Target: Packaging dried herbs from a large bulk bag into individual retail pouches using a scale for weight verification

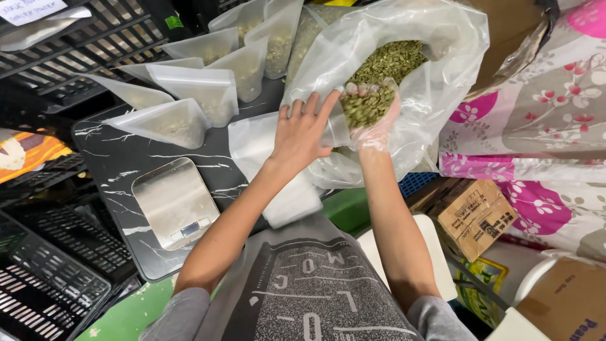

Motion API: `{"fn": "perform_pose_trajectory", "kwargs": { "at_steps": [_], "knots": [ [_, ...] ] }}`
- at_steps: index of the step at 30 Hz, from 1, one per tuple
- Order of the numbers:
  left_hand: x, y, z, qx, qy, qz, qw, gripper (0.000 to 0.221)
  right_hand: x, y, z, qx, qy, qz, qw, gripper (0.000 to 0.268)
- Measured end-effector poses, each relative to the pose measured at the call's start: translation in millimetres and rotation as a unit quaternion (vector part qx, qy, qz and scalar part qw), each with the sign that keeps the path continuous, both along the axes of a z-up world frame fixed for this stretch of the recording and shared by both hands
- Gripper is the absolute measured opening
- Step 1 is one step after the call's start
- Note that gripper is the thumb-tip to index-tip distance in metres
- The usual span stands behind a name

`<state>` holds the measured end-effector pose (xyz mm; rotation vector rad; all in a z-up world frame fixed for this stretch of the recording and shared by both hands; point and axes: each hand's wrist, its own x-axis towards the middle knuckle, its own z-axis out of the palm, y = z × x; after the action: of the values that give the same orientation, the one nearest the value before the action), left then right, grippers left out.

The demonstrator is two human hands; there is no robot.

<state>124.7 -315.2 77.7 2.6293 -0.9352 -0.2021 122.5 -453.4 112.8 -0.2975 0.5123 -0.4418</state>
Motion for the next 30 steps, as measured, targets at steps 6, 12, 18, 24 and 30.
{"fn": "perform_pose_trajectory", "kwargs": {
  "at_steps": [6,12,18,24,30],
  "knots": [
    [-2,-6,-12,-0.053,-0.043,-0.019,0.997,0.129,7,-42,-49,-0.073,0.005,0.04,0.997,0.035],
    [-2,4,-10,-0.145,-0.04,-0.005,0.989,0.121,3,-18,-19,-0.056,-0.02,0.012,0.998,0.031],
    [-2,13,-11,-0.203,-0.028,0.004,0.979,0.116,-1,-13,-10,-0.085,-0.026,0.028,0.996,0.038],
    [-1,15,-8,-0.228,-0.023,0.007,0.973,0.115,0,-18,-11,-0.114,0.007,-0.011,0.993,0.034],
    [4,18,-16,-0.259,0.013,0.021,0.966,0.115,24,-25,-24,-0.479,0.296,0.15,0.813,0.015]
  ]
}}
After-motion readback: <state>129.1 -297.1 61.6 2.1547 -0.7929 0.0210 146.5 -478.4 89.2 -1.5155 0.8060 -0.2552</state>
